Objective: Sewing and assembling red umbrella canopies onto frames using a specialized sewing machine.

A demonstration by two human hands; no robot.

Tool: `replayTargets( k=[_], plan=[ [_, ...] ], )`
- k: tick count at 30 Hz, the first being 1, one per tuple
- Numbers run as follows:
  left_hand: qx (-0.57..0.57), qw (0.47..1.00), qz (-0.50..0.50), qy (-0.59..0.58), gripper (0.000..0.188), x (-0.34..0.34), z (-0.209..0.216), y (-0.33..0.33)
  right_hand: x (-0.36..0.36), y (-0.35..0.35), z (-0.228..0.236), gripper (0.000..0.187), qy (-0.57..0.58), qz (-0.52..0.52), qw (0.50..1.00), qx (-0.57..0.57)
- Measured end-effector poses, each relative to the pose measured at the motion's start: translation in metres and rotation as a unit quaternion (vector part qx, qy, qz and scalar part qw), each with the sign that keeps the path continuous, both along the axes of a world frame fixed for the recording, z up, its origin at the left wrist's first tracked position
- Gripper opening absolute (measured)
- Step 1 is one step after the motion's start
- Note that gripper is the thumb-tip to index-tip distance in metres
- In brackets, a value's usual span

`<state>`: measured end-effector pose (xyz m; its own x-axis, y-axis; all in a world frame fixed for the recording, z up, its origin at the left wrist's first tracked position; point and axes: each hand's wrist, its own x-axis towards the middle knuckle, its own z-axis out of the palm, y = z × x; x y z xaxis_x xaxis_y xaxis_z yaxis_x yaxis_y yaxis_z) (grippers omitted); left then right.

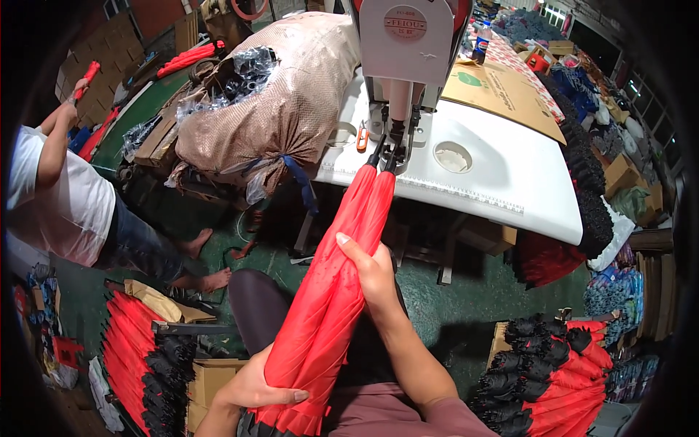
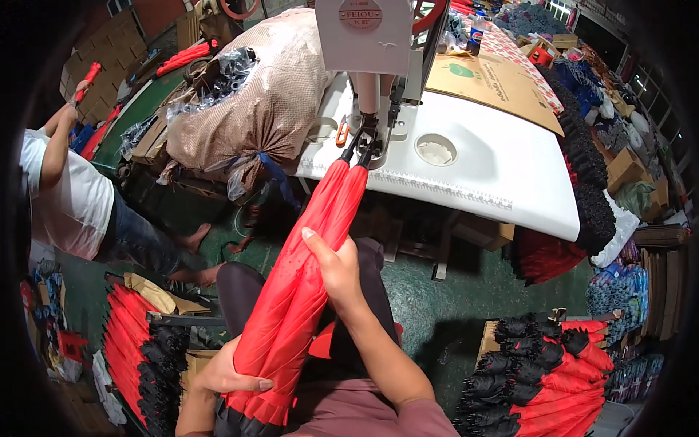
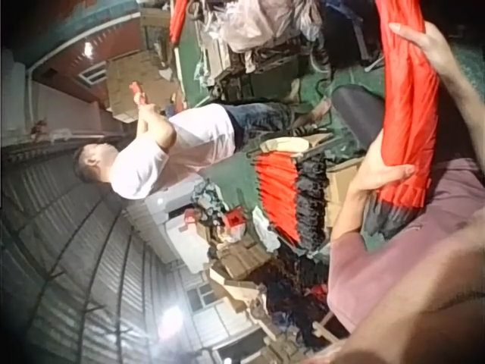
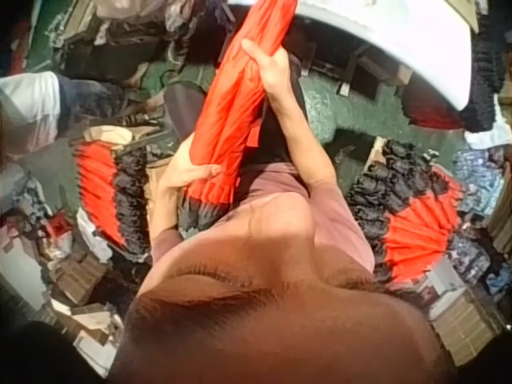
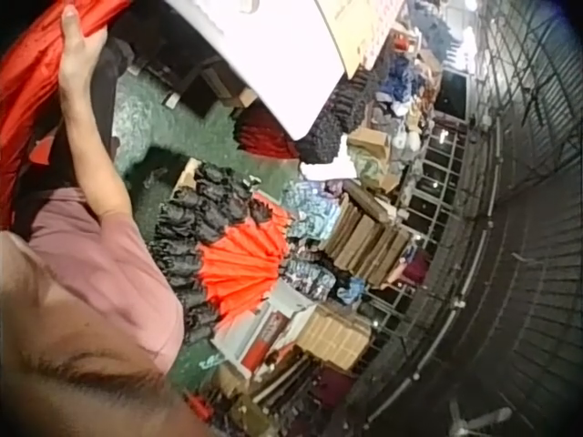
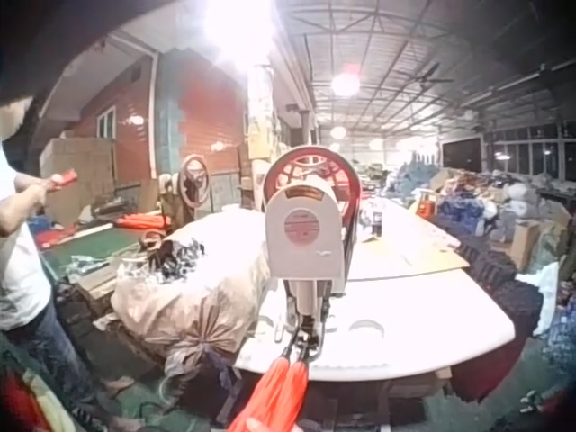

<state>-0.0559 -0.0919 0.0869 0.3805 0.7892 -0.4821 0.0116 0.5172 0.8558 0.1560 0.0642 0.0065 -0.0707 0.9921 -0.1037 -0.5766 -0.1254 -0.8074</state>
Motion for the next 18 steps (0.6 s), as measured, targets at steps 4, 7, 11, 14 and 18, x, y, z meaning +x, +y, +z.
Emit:
replayTargets(
  k=[4,7,11,14,18],
  plan=[
    [0.023,0.998,-0.060,-0.001,0.097,-0.012,0.005,-0.004,0.001,-0.011,0.013,0.028,-0.029,-0.016,0.999,0.012],
    [0.013,0.998,-0.062,-0.011,0.098,-0.005,0.001,0.001,0.008,-0.013,0.018,0.027,-0.042,-0.028,0.999,0.010],
    [0.020,0.997,-0.068,-0.010,0.097,-0.002,-0.002,0.006,0.013,-0.008,0.003,0.027,-0.063,-0.038,0.997,-0.007],
    [0.023,0.997,-0.072,-0.010,0.097,-0.001,-0.004,0.007,0.012,-0.005,0.000,0.026,-0.063,-0.043,0.997,0.011],
    [0.014,0.998,-0.058,-0.015,0.098,0.002,-0.003,0.008,0.014,-0.004,0.005,0.026,-0.056,-0.041,0.998,0.006]
  ],
)
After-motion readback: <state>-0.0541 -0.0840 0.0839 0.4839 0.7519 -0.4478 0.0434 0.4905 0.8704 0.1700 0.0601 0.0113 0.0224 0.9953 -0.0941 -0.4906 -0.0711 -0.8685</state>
